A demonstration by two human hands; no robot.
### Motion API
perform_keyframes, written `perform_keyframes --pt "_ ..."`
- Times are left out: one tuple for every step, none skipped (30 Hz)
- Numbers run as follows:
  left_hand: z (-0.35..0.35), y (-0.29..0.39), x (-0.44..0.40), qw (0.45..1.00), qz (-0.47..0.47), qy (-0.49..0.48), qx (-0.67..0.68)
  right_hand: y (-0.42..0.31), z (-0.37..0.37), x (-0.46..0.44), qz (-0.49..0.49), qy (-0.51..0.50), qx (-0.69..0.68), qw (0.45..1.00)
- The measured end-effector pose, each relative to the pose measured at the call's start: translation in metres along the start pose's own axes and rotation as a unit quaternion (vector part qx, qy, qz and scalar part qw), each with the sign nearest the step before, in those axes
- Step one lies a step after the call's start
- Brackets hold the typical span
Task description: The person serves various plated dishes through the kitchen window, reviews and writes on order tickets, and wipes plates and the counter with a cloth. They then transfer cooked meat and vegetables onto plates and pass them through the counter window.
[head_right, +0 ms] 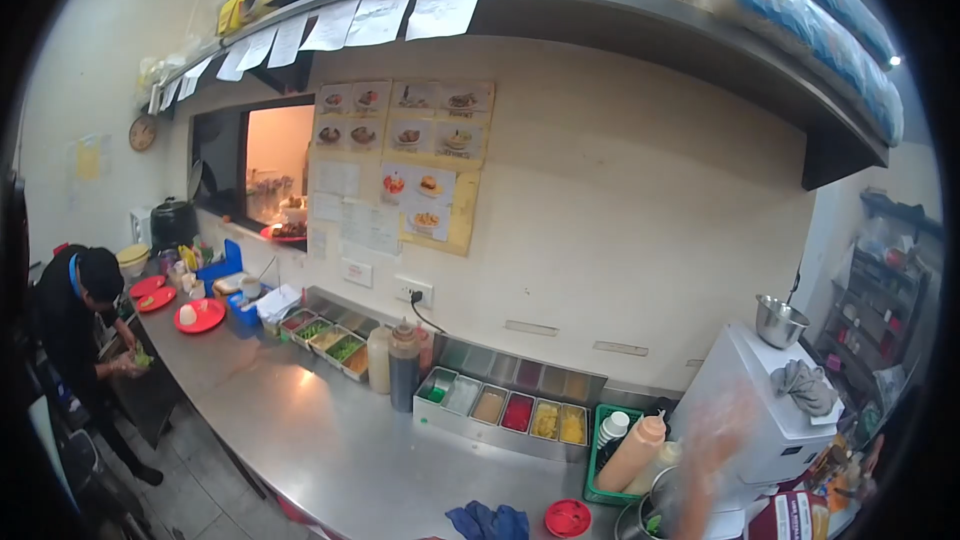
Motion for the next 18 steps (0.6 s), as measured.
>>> perform_keyframes --pt "-0.003 -0.003 0.006 1.000 0.022 -0.017 0.006 -0.057 -0.030 0.029 -0.019 -0.109 -0.177 0.978" --pt "-0.005 0.001 0.010 0.999 0.029 -0.011 0.008 -0.103 -0.056 0.056 -0.010 -0.211 -0.293 0.932" --pt "-0.001 0.005 0.014 0.999 0.048 -0.007 -0.014 -0.141 -0.075 0.074 0.026 -0.289 -0.355 0.888" --pt "0.004 0.008 0.019 0.997 0.067 -0.007 -0.037 -0.169 -0.089 0.084 0.071 -0.339 -0.363 0.865" --pt "0.010 0.012 0.024 0.996 0.061 0.018 -0.058 -0.189 -0.103 0.088 0.104 -0.374 -0.316 0.866" --pt "0.003 0.014 0.030 0.996 0.062 0.018 -0.054 -0.202 -0.112 0.090 0.137 -0.409 -0.264 0.863" --pt "0.005 0.011 0.037 0.995 0.072 0.046 -0.041 -0.201 -0.130 0.092 0.139 -0.407 -0.265 0.863" --pt "0.013 0.004 0.044 0.993 0.081 0.076 -0.034 -0.200 -0.158 0.094 0.109 -0.465 -0.273 0.835" --pt "0.014 -0.008 0.054 0.993 0.073 0.078 -0.041 -0.204 -0.174 0.093 0.081 -0.523 -0.278 0.801" --pt "0.016 -0.014 0.065 0.989 0.122 0.060 -0.050 -0.230 -0.154 0.053 0.089 -0.519 -0.257 0.811" --pt "0.023 -0.016 0.078 0.986 0.156 0.048 -0.020 -0.264 -0.128 0.000 0.092 -0.518 -0.236 0.817" --pt "0.027 -0.023 0.093 0.986 0.157 0.047 -0.017 -0.291 -0.118 -0.031 0.004 -0.486 -0.482 0.729" --pt "0.030 -0.035 0.111 0.983 0.180 0.026 -0.033 -0.306 -0.146 -0.074 0.076 -0.428 -0.497 0.751" --pt "0.036 -0.045 0.128 0.978 0.202 0.006 -0.049 -0.328 -0.158 -0.122 -0.018 -0.404 -0.701 0.587" --pt "0.045 -0.049 0.148 0.972 0.230 0.036 -0.043 -0.356 -0.143 -0.179 0.064 -0.309 -0.726 0.611" --pt "0.053 -0.057 0.167 0.970 0.234 0.036 -0.045 -0.384 -0.127 -0.234 0.140 -0.204 -0.735 0.631" --pt "0.064 -0.068 0.188 0.962 0.262 0.044 -0.061 -0.420 -0.091 -0.264 0.054 -0.183 -0.790 0.582" --pt "0.075 -0.076 0.209 0.953 0.289 0.051 -0.076 -0.445 -0.087 -0.292 0.121 -0.138 -0.759 0.624"
Point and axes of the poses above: each hand's wrist, its own x-axis away from the middle knuckle, its own z-axis out of the back of the hand, y = z × x, the point moved 3 cm from there along -x, towards the middle knuckle, and after that the axes turned 6 degrees about -x, right-handed, at the moved point
